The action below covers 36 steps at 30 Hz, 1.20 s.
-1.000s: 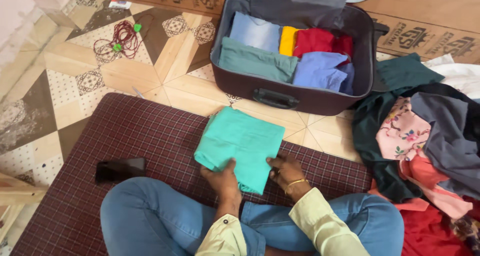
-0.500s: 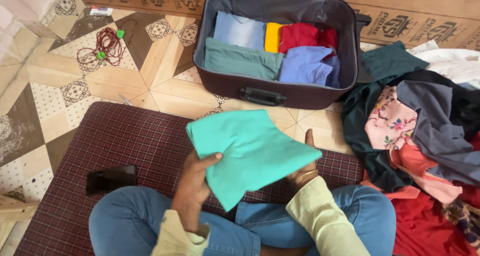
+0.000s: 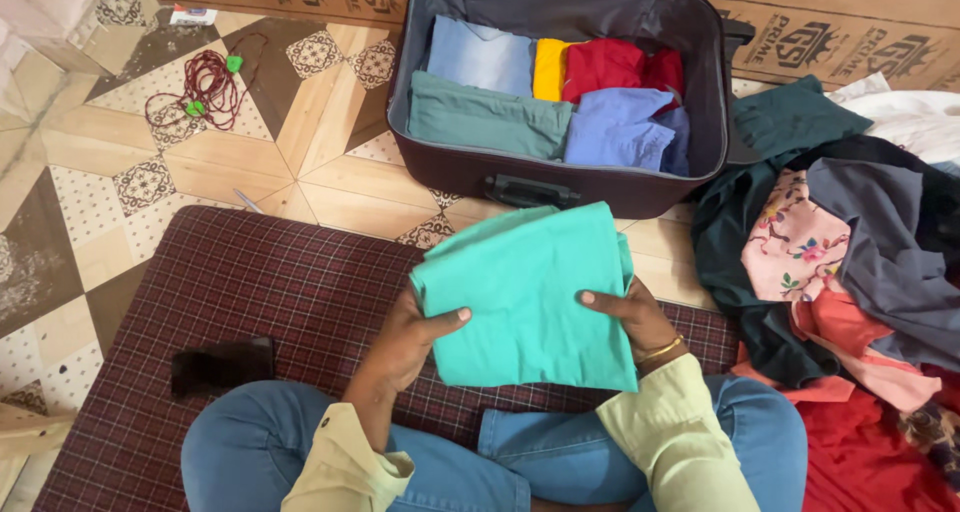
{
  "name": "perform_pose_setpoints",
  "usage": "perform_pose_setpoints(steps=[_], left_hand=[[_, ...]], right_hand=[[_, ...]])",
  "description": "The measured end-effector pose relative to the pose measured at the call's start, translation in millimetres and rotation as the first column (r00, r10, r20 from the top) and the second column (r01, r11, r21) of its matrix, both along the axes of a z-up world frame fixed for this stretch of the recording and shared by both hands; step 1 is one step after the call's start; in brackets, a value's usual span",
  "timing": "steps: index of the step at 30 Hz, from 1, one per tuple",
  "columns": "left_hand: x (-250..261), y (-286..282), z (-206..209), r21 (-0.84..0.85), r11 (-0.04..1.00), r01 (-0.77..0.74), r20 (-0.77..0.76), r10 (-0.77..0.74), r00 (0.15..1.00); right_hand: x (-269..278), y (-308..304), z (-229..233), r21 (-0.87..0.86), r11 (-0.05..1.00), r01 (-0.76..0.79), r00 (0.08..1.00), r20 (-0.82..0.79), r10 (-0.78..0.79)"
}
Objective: The person folds several pieces of clothing by hand and places them into an open suitcase. They fold a light blue shirt, a green garment, and a gray garment, arranging each neatly inside the suitcase.
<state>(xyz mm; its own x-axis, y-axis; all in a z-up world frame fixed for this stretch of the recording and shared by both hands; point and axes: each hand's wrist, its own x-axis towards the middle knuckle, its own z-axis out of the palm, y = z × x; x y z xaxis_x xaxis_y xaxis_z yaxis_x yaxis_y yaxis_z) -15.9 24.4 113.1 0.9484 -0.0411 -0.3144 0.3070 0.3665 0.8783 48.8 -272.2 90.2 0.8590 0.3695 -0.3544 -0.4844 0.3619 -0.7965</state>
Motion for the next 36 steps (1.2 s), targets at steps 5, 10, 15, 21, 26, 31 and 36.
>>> perform_pose_setpoints(steps=[5,10,15,21,26,31,36], left_hand=[[-3,-2,-10,0.200,0.979,0.040,-0.038,-0.033,0.999],[1,1,-8,0.157,0.988,-0.004,0.038,-0.002,0.999],[22,3,1,0.138,0.981,0.139,0.014,-0.142,0.990],[49,4,-4,-0.079,0.987,0.139,-0.081,-0.145,0.986],[61,-4,-11,-0.334,0.924,0.188,-0.113,-0.237,0.965],[73,-6,-18,-0.061,0.953,0.295,-0.109,-0.300,0.948],[86,-2,-22,-0.011,0.932,0.362,-0.138,-0.359,0.923]], right_hand=[[-5,-5,-10,-0.169,0.985,-0.015,0.986,0.163,0.043],[-12,-27,-17,-0.304,0.949,0.080,0.937,0.349,0.033],[-9,-31,5,-0.043,0.993,0.106,0.985,0.138,-0.099],[4,-30,17,-0.002,0.989,0.148,0.987,0.063,-0.147],[28,-39,-15,-0.090,0.985,0.146,0.984,-0.087,-0.154],[37,-45,-32,-0.221,0.969,0.108,0.987,-0.089,-0.131],[26,-39,-18,-0.319,0.945,0.067,0.988,-0.110,-0.108]])
